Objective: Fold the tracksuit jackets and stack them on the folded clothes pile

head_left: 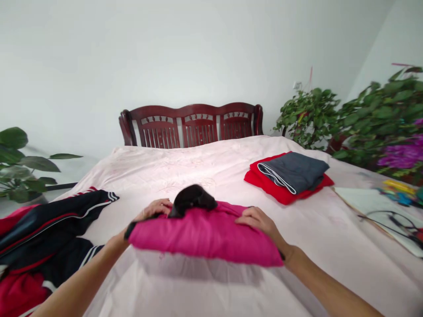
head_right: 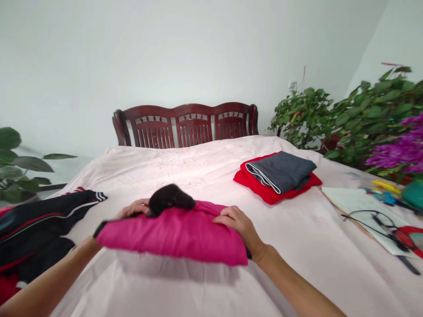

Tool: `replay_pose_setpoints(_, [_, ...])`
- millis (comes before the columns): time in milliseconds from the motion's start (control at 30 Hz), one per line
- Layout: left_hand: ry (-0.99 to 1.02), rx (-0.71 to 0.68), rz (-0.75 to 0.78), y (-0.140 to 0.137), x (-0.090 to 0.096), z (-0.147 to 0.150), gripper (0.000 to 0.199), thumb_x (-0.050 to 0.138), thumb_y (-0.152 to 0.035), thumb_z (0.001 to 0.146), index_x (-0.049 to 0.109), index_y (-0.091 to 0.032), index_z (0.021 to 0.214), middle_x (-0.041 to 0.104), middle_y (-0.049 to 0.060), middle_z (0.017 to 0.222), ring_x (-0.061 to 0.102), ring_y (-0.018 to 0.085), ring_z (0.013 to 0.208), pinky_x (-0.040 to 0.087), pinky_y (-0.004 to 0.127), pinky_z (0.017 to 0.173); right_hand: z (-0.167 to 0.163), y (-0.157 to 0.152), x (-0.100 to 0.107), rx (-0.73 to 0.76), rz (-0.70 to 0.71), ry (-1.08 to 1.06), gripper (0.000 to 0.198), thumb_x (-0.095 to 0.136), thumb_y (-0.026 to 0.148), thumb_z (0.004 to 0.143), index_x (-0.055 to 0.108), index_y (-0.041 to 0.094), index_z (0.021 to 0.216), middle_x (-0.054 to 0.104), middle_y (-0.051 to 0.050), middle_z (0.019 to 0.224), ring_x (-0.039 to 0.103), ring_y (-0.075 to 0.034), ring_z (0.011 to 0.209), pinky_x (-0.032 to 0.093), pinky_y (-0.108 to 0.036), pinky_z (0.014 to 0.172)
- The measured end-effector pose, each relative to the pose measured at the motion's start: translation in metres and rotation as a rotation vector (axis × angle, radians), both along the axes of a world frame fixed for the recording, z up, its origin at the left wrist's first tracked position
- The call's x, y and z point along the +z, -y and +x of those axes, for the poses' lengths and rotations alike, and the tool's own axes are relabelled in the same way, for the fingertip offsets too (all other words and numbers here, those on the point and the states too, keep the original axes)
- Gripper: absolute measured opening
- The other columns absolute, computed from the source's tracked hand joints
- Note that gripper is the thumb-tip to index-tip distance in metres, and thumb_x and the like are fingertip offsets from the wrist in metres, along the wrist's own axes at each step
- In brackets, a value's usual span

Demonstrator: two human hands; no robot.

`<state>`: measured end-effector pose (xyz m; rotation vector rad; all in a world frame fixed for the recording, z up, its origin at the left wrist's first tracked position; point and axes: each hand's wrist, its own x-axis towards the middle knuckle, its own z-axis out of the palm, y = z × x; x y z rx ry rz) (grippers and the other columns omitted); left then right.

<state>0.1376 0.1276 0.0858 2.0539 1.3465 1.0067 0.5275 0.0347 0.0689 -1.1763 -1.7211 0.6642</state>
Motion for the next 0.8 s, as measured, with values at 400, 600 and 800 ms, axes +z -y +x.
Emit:
replay_pose_setpoints(400, [-0.374,-0.144,0.147,0.053,-0.053,-0.047,0.046,0.037,-0.003,0.075,0.073,-0.029,0.089,0.066,0.000,0.130,0.048,0.023,0.135,0.037,0.048,0.113,0.009,0.013,-0.014,0.269,0.178,0.537,0.038,0.041,0.007,0.090,0.072,0.024,0.103,0.070,-0.006,0.101,0.061,-0.020,0.099,0.051,-0.036,0.089])
replay_pose_setpoints(600, [-0.444,-0.191,0.238,0.077,-0.032,-0.026,0.049,0.051,-0.012,0.080,0.063,-0.032,0.123,0.053,0.002,0.146,0.039,0.026,0.141,0.033,0.048,0.116,-0.030,0.016,0.006,0.080,0.196,0.505,0.058,0.038,-0.003,0.070,0.069,0.026,0.109,0.069,-0.003,0.110,0.061,-0.020,0.108,0.048,-0.039,0.099])
replay_pose_setpoints(800, [-0.524,-0.156,0.336,0.077,-0.034,0.011,0.035,0.048,-0.014,0.088,0.062,-0.027,0.118,0.064,0.006,0.130,0.052,0.026,0.128,0.026,0.055,0.117,-0.088,0.006,-0.010,0.070,0.292,0.664,0.058,0.046,0.001,0.078,0.061,0.025,0.128,0.065,-0.007,0.122,0.056,-0.025,0.116,0.045,-0.045,0.101])
